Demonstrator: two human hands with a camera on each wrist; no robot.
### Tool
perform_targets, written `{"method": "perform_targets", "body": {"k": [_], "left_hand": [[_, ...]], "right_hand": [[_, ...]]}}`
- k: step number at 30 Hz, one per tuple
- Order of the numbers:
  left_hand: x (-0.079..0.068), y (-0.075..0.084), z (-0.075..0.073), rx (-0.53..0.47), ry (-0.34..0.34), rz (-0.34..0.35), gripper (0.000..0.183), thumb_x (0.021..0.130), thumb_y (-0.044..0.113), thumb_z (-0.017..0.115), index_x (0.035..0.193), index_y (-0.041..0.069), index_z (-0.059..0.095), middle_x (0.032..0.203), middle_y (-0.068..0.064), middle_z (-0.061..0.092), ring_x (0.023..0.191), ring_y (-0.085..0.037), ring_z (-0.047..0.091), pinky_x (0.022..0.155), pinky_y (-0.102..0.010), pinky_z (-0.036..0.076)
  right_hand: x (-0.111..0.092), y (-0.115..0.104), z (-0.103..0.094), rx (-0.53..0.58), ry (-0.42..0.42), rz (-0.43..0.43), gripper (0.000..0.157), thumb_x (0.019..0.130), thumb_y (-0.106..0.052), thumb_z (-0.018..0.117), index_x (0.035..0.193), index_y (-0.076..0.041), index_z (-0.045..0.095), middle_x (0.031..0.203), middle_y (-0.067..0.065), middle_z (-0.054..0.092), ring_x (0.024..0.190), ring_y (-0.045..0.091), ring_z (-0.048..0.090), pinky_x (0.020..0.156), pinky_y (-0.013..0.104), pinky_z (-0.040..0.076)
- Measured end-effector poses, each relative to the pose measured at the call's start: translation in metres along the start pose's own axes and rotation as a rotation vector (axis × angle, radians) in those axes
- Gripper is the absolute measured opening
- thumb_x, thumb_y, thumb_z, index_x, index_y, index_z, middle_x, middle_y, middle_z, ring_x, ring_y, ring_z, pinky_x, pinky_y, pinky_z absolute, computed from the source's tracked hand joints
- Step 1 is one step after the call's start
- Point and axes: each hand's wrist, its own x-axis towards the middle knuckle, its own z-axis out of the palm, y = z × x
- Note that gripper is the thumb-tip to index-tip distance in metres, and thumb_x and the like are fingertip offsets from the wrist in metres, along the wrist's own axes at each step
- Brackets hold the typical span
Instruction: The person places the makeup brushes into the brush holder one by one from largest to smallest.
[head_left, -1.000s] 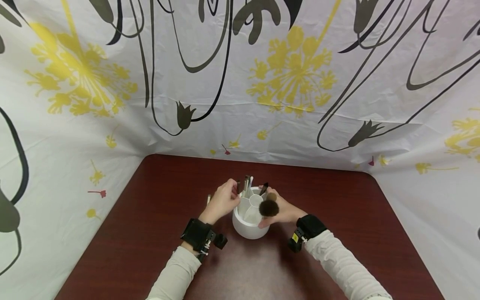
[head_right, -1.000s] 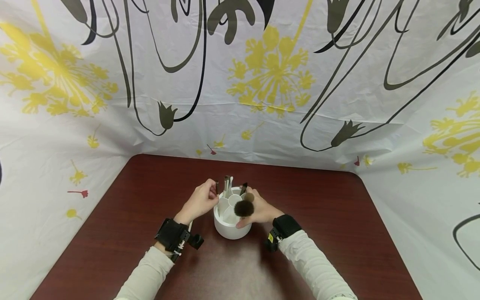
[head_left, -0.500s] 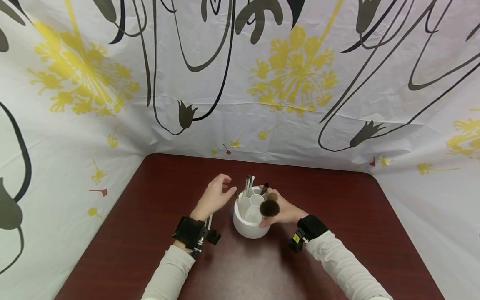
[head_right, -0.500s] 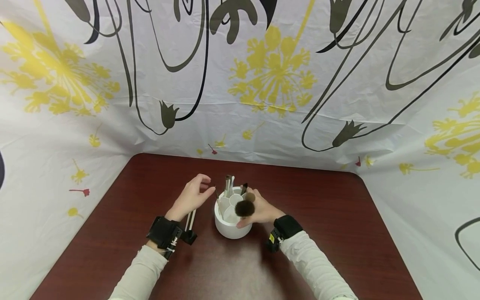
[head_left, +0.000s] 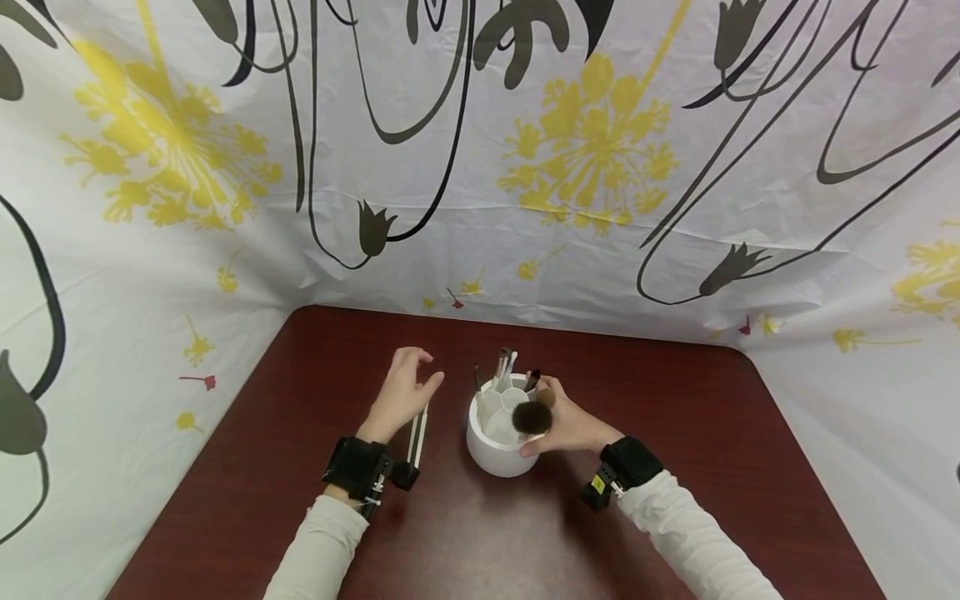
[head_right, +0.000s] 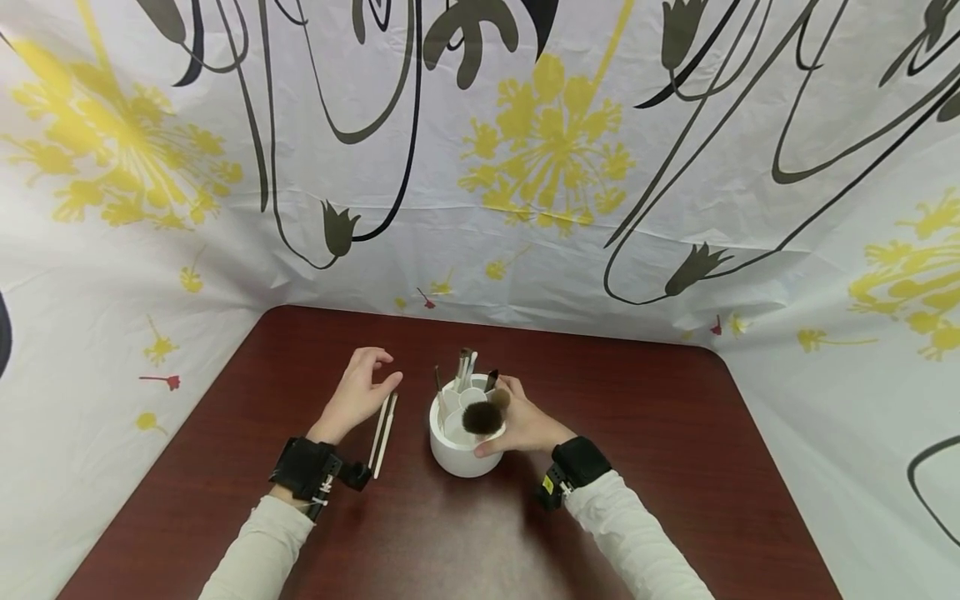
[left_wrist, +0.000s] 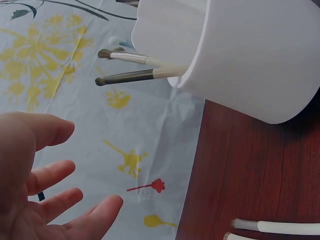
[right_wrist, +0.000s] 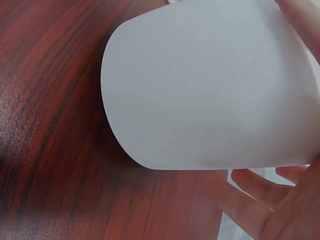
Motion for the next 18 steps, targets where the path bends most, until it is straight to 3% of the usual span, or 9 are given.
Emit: {"method": "perform_targets", "body": {"k": [4,8,13,18], "left_hand": [[-0.001,-0.003,-0.002,-0.013,-0.015,-0.012,0.03,0.088,0.018,0.057,0.111,0.002,0.048,0.127,-0.015,0.035,0.107,-0.027,0.047,0.082,-0.035,0.049],[-0.002,-0.006,-0.004,-0.009,-0.02,-0.025,0.03,0.088,0.018,0.057,0.111,0.001,0.049,0.127,-0.015,0.035,0.11,-0.029,0.044,0.083,-0.036,0.048],[-0.003,-0.011,-0.006,0.028,-0.022,-0.044,0.031,0.088,0.02,0.057,0.111,0.002,0.05,0.126,-0.016,0.037,0.107,-0.03,0.046,0.081,-0.037,0.048],[-0.005,-0.019,-0.009,0.065,-0.023,-0.053,0.031,0.089,0.021,0.056,0.112,0.002,0.05,0.127,-0.017,0.037,0.102,-0.029,0.049,0.079,-0.039,0.047]], "right_hand": [[-0.002,-0.003,-0.003,-0.089,0.027,-0.032,0.089,0.058,-0.034,0.084,0.127,0.0,0.038,0.135,0.019,0.019,0.124,0.035,0.026,0.094,0.048,0.034],[-0.002,-0.005,-0.004,-0.09,0.036,-0.038,0.1,0.058,-0.032,0.085,0.133,0.001,0.027,0.132,0.019,0.02,0.122,0.033,0.027,0.092,0.048,0.035],[-0.002,-0.003,-0.002,-0.039,0.029,-0.049,0.114,0.059,-0.028,0.085,0.144,-0.006,0.012,0.139,0.023,0.014,0.128,0.036,0.02,0.096,0.052,0.03],[0.004,0.003,0.001,-0.051,0.034,-0.114,0.119,0.058,-0.028,0.085,0.145,-0.003,0.008,0.148,0.021,0.006,0.134,0.039,0.011,0.099,0.057,0.026]]}}
